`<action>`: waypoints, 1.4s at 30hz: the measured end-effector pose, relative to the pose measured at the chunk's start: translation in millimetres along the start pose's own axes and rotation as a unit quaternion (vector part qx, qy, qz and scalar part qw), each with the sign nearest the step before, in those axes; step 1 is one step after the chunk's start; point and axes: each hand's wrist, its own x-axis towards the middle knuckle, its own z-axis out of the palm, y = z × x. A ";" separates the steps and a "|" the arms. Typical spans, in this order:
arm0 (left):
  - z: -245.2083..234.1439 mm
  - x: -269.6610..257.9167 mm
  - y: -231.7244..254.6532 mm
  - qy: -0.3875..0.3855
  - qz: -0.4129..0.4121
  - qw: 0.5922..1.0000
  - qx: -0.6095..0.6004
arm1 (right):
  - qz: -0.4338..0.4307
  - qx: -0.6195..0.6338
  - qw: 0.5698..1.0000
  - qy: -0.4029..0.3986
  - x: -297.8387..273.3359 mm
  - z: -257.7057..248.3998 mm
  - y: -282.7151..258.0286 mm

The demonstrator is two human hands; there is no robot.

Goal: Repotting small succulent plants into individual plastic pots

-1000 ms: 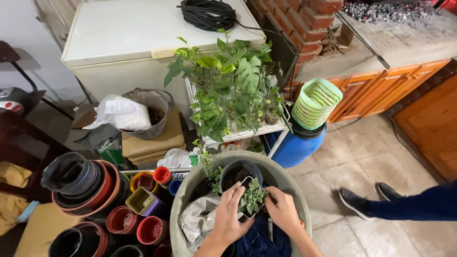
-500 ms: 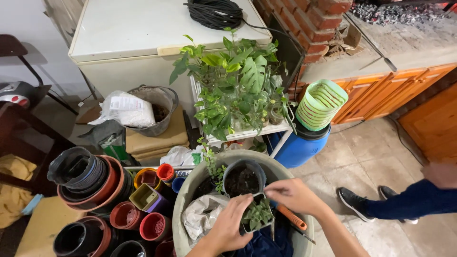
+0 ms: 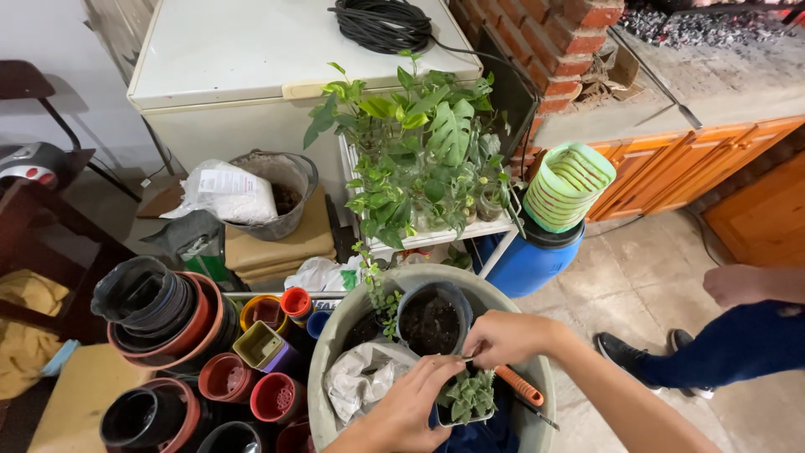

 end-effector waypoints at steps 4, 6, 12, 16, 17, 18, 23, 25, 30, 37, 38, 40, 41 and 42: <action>-5.5 3.6 -1.6 -0.017 -0.048 0.999 -0.015 | 0.001 0.011 1.000 0.015 -0.2 -3.9 -0.6; -5.7 4.3 -1.2 0.002 -0.034 0.999 -0.005 | 0.011 0.006 0.999 0.048 -1.5 0.4 0.3; -9.3 6.8 4.3 0.017 0.016 1.000 0.012 | 0.040 0.012 0.990 0.132 -5.4 5.0 -2.5; -10.5 10.3 7.4 -0.031 -0.017 0.999 0.014 | 0.046 0.009 0.991 0.125 -8.3 0.2 -8.1; -9.6 10.5 7.6 -0.036 -0.031 0.999 0.000 | 0.038 0.009 0.993 0.115 -9.1 -0.2 -8.7; -8.7 10.8 5.2 -0.037 -0.032 0.999 -0.002 | 0.039 0.010 0.993 0.115 -8.5 -0.6 -8.3; -7.2 15.1 -4.8 -0.023 0.004 0.999 0.037 | 0.034 -0.031 0.990 0.132 -3.1 0.4 -1.3; -17.9 25.9 4.1 -0.035 -0.039 0.998 0.026 | 0.026 -0.002 0.992 0.120 -3.6 -4.0 10.0; -33.0 39.8 -8.2 -0.015 -0.116 0.993 -0.012 | 0.071 0.137 0.979 0.131 -12.1 -8.9 33.3; -36.5 6.4 -91.7 0.041 -0.276 0.948 0.154 | 0.180 0.339 0.871 0.308 -21.6 18.5 40.0; -35.0 -3.8 -102.7 0.079 -0.283 0.943 0.160 | 0.177 0.415 0.817 0.359 -21.1 28.2 46.3; -20.3 -18.2 -117.0 0.088 -0.282 0.938 0.180 | 0.225 0.419 0.792 0.382 -13.2 45.2 53.0; -11.9 -26.7 -123.5 0.092 -0.281 0.934 0.198 | 0.276 0.426 0.762 0.402 -10.0 56.4 56.0; -15.9 -15.2 -101.9 0.091 -0.282 0.934 0.198 | 0.276 0.427 0.761 0.402 -3.8 71.5 66.9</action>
